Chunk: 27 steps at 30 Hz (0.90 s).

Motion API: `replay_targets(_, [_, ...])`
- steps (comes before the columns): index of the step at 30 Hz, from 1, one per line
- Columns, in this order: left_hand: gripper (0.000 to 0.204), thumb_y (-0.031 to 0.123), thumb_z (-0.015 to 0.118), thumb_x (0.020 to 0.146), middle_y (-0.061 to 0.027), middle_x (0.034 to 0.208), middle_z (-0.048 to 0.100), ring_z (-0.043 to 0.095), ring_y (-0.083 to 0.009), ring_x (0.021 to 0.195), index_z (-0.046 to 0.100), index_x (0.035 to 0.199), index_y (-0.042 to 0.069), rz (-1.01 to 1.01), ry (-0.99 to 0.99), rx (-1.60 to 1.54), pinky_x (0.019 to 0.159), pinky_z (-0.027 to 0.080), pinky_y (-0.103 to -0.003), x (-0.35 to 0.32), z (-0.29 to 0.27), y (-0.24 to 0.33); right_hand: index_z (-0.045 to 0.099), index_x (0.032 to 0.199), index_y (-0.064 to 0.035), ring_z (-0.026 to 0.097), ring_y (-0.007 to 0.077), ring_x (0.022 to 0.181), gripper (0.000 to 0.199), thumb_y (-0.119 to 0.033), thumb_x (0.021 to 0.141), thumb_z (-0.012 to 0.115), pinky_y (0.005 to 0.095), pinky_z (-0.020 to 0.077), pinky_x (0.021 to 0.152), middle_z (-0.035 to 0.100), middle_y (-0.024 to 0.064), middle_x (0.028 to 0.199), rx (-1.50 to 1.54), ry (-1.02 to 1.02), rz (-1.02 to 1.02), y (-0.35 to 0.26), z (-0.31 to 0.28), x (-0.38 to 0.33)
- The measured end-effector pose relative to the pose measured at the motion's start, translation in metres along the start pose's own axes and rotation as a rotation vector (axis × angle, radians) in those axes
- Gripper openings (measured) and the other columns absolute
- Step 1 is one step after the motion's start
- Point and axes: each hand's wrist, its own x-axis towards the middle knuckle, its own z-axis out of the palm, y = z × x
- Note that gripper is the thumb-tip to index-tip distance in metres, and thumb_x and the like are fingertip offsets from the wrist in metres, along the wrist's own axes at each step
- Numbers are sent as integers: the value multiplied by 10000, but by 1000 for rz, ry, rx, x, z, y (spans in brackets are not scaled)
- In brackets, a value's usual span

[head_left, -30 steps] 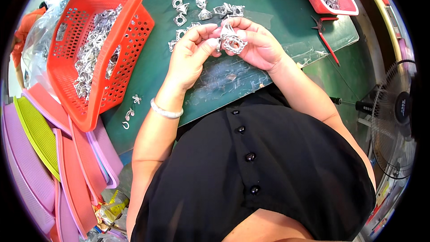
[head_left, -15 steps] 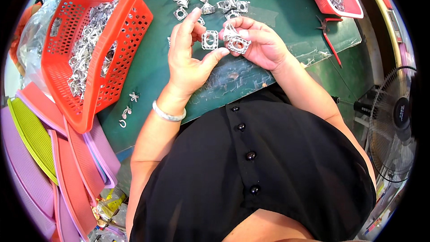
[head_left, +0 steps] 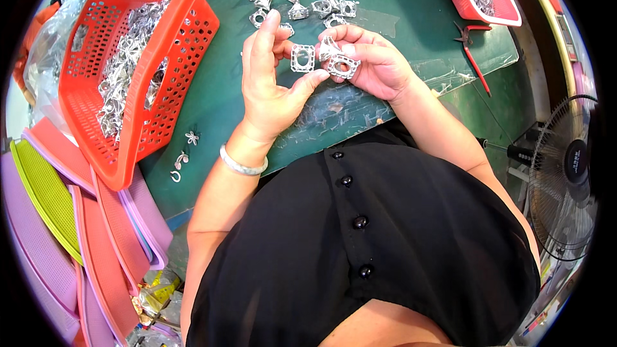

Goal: The person repeatedly picks up small silver metal components from a red basket and the table, then joins two pieces together by hand. The assembled units are placed on the green work surface. The person continues this one-at-a-time assembly throughout the clip.

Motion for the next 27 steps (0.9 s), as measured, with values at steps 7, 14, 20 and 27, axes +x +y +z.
replay_targets(7, [799,106,815,592,-75,962,574,566,-149,834,423,1286,41,-49,-31,14,721,490,-265,2,-1,2,529,1075,25,601,172,820,260,-65,833,553,307,501,668,606,105,959,2,17,9,0,1,-1])
replay_targets(14, [757,78,804,614,-65,919,568,561,-127,825,431,1269,7,-68,-130,50,725,486,-254,-1,-4,3,531,1070,28,601,177,816,252,-64,836,551,308,506,671,602,110,955,7,30,11,0,2,0])
replay_targets(20, [748,133,823,566,-47,831,572,556,-121,736,484,1225,33,-50,-70,60,639,489,-247,-1,0,0,535,1064,28,599,179,815,245,-64,838,549,308,504,673,600,113,955,11,28,10,1,2,0])
replay_targets(27, [791,74,807,607,-62,912,564,566,-114,810,407,1286,11,-78,-108,28,704,500,-240,0,-1,7,535,1065,29,598,180,807,247,-65,837,551,308,503,677,602,114,951,8,35,14,0,1,0])
